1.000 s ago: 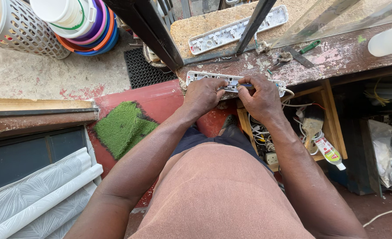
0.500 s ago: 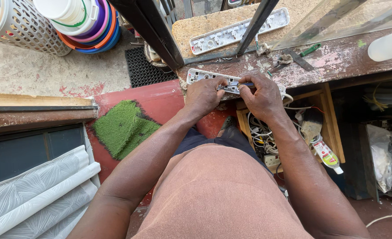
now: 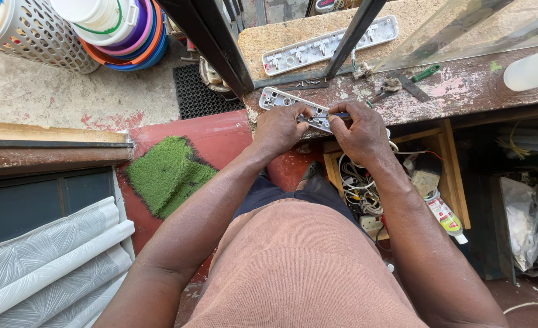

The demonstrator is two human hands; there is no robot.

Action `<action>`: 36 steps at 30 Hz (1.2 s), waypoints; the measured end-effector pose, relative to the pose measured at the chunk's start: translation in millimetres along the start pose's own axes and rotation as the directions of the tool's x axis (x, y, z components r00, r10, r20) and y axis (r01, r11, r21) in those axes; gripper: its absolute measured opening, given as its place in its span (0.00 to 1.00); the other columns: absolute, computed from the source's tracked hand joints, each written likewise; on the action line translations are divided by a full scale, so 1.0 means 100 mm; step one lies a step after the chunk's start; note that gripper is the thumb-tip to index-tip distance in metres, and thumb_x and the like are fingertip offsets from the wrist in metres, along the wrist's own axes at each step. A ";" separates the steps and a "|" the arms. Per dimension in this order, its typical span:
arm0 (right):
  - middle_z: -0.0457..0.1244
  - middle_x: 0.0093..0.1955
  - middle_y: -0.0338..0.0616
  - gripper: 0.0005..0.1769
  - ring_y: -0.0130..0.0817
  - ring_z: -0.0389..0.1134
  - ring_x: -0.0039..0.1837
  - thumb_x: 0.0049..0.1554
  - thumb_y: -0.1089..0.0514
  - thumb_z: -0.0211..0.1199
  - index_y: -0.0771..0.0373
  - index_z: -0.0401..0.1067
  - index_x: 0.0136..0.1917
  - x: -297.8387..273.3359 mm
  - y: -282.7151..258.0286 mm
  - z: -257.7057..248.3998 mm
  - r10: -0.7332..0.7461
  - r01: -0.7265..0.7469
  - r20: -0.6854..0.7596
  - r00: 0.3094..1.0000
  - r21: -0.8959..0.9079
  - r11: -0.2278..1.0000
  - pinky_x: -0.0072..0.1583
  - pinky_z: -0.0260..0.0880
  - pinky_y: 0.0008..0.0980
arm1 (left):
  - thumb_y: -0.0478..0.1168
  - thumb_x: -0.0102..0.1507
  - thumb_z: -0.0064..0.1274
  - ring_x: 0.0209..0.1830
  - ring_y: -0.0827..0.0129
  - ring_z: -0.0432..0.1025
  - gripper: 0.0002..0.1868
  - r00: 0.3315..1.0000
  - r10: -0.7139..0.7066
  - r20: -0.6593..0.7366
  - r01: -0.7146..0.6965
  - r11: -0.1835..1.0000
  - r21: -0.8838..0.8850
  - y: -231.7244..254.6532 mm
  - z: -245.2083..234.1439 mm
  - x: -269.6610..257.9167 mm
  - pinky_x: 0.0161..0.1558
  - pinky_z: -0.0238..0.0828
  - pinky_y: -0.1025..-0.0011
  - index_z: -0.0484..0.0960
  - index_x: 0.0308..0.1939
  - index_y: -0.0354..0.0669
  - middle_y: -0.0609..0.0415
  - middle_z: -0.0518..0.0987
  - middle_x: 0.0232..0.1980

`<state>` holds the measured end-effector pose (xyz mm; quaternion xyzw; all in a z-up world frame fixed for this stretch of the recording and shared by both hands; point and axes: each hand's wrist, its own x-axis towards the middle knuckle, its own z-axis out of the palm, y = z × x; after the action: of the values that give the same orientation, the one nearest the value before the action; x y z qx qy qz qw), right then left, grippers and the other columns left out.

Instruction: The person disassembles an electronic component, using a small tool to manipulate internal wires and contacts.

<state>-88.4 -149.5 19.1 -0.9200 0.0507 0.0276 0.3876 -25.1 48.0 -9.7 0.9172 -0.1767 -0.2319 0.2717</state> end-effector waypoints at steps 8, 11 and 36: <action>0.66 0.47 0.48 0.11 0.43 0.72 0.47 0.60 0.55 0.63 0.61 0.76 0.54 0.00 -0.08 0.03 -0.140 0.143 0.034 0.990 -0.079 0.987 0.49 0.72 0.42 | 0.48 0.59 0.59 0.34 0.59 0.79 0.12 1.000 0.005 -0.030 -0.006 0.999 -0.046 -0.04 0.02 0.01 0.41 0.74 0.55 0.84 0.47 0.63 0.55 0.83 0.29; 0.64 0.48 0.48 0.12 0.44 0.70 0.44 0.60 0.56 0.63 0.61 0.75 0.55 -0.03 -0.13 0.09 -0.211 0.213 0.032 0.977 -0.211 0.954 0.47 0.72 0.44 | 0.49 0.58 0.60 0.37 0.55 0.79 0.13 0.997 0.037 -0.067 -0.040 0.999 -0.037 -0.08 0.05 0.02 0.42 0.74 0.53 0.84 0.47 0.62 0.52 0.84 0.32; 0.66 0.45 0.45 0.09 0.34 0.68 0.41 0.57 0.59 0.68 0.62 0.77 0.52 -0.31 -0.15 0.17 -0.113 0.079 -0.272 0.956 -0.131 0.988 0.45 0.70 0.36 | 0.42 0.59 0.57 0.40 0.52 0.79 0.13 0.977 0.211 -0.042 -0.213 0.977 -0.025 -0.17 0.01 0.08 0.45 0.73 0.53 0.83 0.48 0.54 0.47 0.84 0.36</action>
<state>-117.4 -124.4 20.6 -0.9375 0.0582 -0.1183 0.3221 -15.9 57.5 -22.9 0.8933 -0.2648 -0.1863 0.3116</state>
